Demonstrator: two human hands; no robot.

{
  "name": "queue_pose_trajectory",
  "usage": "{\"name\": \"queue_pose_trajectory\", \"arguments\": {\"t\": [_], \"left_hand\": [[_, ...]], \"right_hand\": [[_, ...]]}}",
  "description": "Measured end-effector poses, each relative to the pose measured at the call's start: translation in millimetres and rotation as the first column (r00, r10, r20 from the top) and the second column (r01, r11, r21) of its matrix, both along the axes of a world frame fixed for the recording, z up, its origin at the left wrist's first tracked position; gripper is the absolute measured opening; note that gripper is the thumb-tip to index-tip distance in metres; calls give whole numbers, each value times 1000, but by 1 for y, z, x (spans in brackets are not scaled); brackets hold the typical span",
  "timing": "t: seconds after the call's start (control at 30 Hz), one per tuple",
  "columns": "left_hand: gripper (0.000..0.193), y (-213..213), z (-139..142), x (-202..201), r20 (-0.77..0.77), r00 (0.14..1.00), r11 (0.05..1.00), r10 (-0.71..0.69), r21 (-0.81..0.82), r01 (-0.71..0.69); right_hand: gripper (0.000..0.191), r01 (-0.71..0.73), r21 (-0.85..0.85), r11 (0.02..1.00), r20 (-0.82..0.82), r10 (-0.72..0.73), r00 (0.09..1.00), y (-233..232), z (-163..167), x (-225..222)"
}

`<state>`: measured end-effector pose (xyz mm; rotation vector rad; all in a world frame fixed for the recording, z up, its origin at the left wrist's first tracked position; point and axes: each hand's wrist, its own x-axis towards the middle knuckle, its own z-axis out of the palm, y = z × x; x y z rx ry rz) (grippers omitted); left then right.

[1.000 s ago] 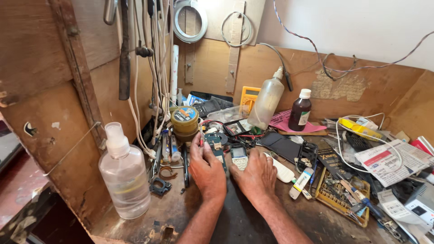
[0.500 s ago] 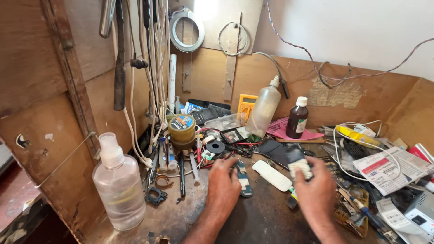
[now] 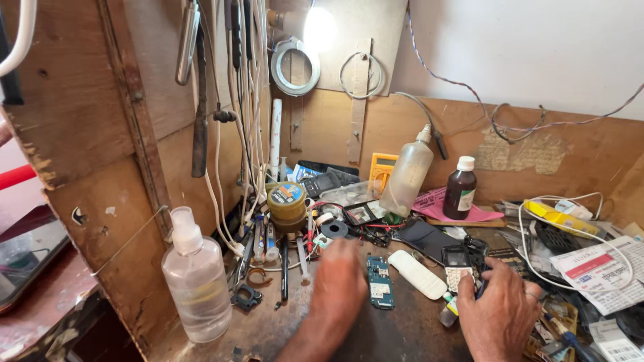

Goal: The person disassembles a small black electronic device using a screwdriver, removes the back cover, and exposes the internal circuit board. They then use a multimeter to test the board's components.

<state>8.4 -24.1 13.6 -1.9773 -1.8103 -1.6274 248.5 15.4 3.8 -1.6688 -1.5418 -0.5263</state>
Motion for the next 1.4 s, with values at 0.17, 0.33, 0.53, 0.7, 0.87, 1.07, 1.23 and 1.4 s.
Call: {"name": "queue_pose_trajectory", "arguments": {"t": [0.17,0.33,0.53,0.7,0.87,1.07,1.23,1.4], "left_hand": [[26,28,10,-49,-184,930,948,317,38,-316],[12,49,9,-67,-416,859,902,297,-173,-395],[43,57,18,-70,-402,882,877,244,-296,-378],[59,61,33,-69,-399,882,815,251,-404,-415],[52,56,43,-68,-368,876,822,312,-358,-443],[52,31,56,-52,-378,860,892,344,-155,-425],[37,14,73,-47,-149,952,960,268,-37,-276],[31,-10,63,-3,265,963,999,42,-43,-32]], "right_hand": [[42,-115,9,993,-2,115,993,-2,4,-6],[35,-177,69,982,28,175,984,-7,9,-13],[33,-294,116,949,21,294,956,-12,14,-13],[31,-342,129,931,37,340,940,-14,17,-15],[30,-330,91,939,28,329,944,-16,20,-15],[30,-350,115,930,22,350,936,-18,22,-18],[20,-384,160,909,41,383,923,-24,29,-23],[13,-515,199,834,47,517,855,-31,34,-29]]}}
